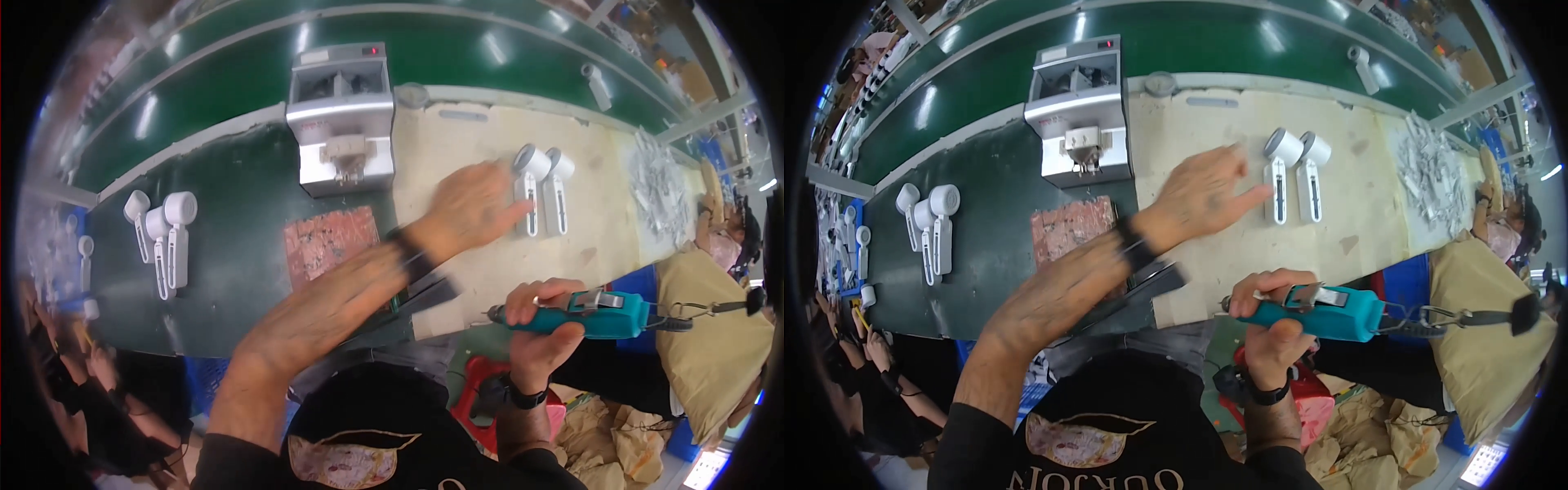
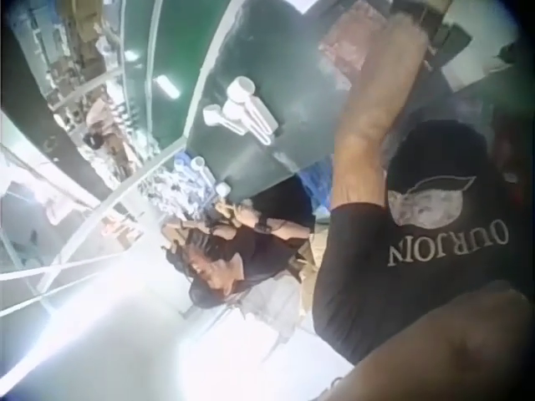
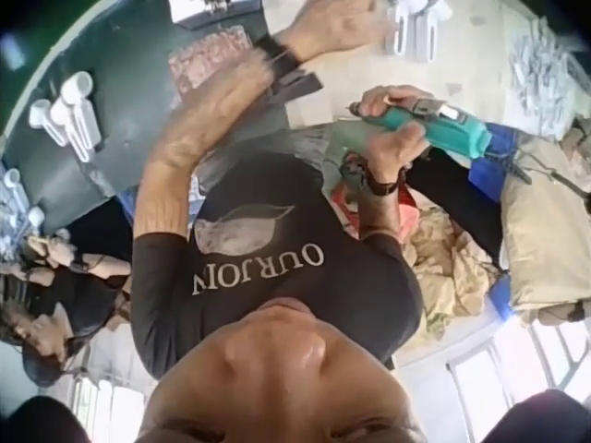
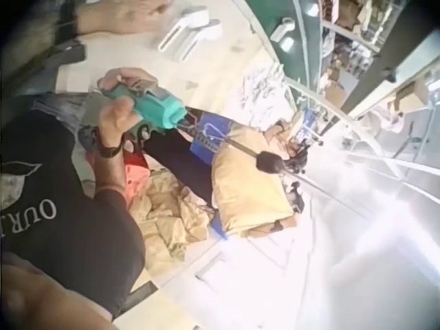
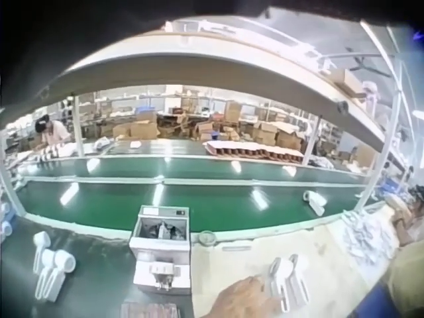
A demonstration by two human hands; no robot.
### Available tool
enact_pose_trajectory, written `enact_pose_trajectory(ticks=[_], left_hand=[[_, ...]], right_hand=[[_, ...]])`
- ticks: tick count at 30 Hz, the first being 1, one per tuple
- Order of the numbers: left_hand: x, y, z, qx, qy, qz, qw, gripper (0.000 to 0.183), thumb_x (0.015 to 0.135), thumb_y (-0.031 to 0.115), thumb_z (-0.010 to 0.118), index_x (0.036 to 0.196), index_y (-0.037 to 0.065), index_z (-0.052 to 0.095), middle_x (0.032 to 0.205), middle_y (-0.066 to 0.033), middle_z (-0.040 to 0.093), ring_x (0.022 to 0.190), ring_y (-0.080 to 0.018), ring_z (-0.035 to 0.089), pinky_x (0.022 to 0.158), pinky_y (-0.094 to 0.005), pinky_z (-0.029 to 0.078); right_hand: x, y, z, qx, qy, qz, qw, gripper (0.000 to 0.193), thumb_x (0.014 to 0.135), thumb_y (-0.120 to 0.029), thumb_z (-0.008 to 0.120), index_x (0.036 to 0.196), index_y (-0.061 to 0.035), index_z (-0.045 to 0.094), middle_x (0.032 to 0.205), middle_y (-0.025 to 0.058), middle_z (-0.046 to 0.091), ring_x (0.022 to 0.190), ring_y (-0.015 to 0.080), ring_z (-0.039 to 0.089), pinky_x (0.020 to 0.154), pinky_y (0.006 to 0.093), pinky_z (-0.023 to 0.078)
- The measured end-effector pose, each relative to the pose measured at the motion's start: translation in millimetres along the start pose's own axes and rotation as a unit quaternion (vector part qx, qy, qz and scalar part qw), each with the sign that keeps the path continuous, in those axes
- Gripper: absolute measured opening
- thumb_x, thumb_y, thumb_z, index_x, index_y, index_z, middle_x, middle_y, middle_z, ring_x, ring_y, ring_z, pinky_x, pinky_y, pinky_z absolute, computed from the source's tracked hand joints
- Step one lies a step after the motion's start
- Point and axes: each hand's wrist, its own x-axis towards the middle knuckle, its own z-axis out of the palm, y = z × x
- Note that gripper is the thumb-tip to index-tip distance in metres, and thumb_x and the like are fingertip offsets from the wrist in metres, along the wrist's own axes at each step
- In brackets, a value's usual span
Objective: The person picks up a white fan, places it on a red block, and uses a power tool to drive a screw into it. They repeat this process for several fans before fitting a plastic cover onto one of them by hand.
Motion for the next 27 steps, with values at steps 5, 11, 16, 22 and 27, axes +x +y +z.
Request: enact_pose_trajectory(ticks=[5, 11, 16, 22, 27], left_hand=[[47, 2, 46, 0.043, -0.062, -0.103, 0.992, 0.054, 0.080, 0.048, 0.072, 0.101, 0.000, 0.062, 0.093, -0.0191, 0.069, 0.090, -0.0368, 0.066, 0.080, -0.0461, 0.051], [22, -11, 48, 0.057, -0.016, -0.060, 0.996, 0.038, 0.085, 0.036, 0.065, 0.103, 0.003, 0.062, 0.095, -0.0161, 0.069, 0.093, -0.0369, 0.065, 0.087, -0.0476, 0.050], [-62, -3, -39, 0.007, 0.060, 0.034, 0.998, 0.017, 0.083, 0.017, 0.070, 0.096, 0.006, 0.066, 0.088, -0.0126, 0.064, 0.084, -0.0351, 0.064, 0.073, -0.0412, 0.051], [-137, -2, -101, 0.031, 0.036, 0.029, 0.998, 0.019, 0.081, 0.011, 0.073, 0.098, 0.003, 0.067, 0.091, -0.0120, 0.063, 0.081, -0.0314, 0.060, 0.072, -0.0388, 0.049], [-165, -26, -122, 0.032, 0.036, 0.021, 0.999, 0.021, 0.083, 0.012, 0.073, 0.101, 0.004, 0.068, 0.092, -0.0107, 0.063, 0.083, -0.0308, 0.059, 0.076, -0.0390, 0.048]], right_hand=[[1, 1, -9, -0.010, 0.006, 0.006, 1.000, 0.074, 0.086, -0.072, 0.059, 0.105, -0.0014, 0.047, 0.070, 0.0036, 0.046, 0.060, 0.0168, 0.050, 0.057, 0.0297, 0.041], [4, 17, -23, -0.060, 0.006, 0.003, 0.998, 0.078, 0.089, -0.065, 0.064, 0.119, 0.0060, 0.049, 0.076, 0.0059, 0.051, 0.068, 0.0186, 0.055, 0.062, 0.0317, 0.045], [11, 36, -2, -0.045, -0.037, 0.030, 0.998, 0.074, 0.090, -0.062, 0.065, 0.115, 0.0071, 0.055, 0.080, 0.0068, 0.053, 0.078, 0.0234, 0.060, 0.071, 0.0355, 0.046], [0, 31, 34, -0.018, -0.082, 0.058, 0.995, 0.075, 0.090, -0.067, 0.060, 0.110, 0.0056, 0.054, 0.077, 0.0078, 0.053, 0.068, 0.0209, 0.057, 0.060, 0.0319, 0.045], [4, 22, 56, 0.166, -0.141, 0.063, 0.974, 0.065, 0.087, -0.058, 0.071, 0.099, 0.0026, 0.050, 0.076, 0.0105, 0.057, 0.063, 0.0195, 0.056, 0.057, 0.0320, 0.046]])
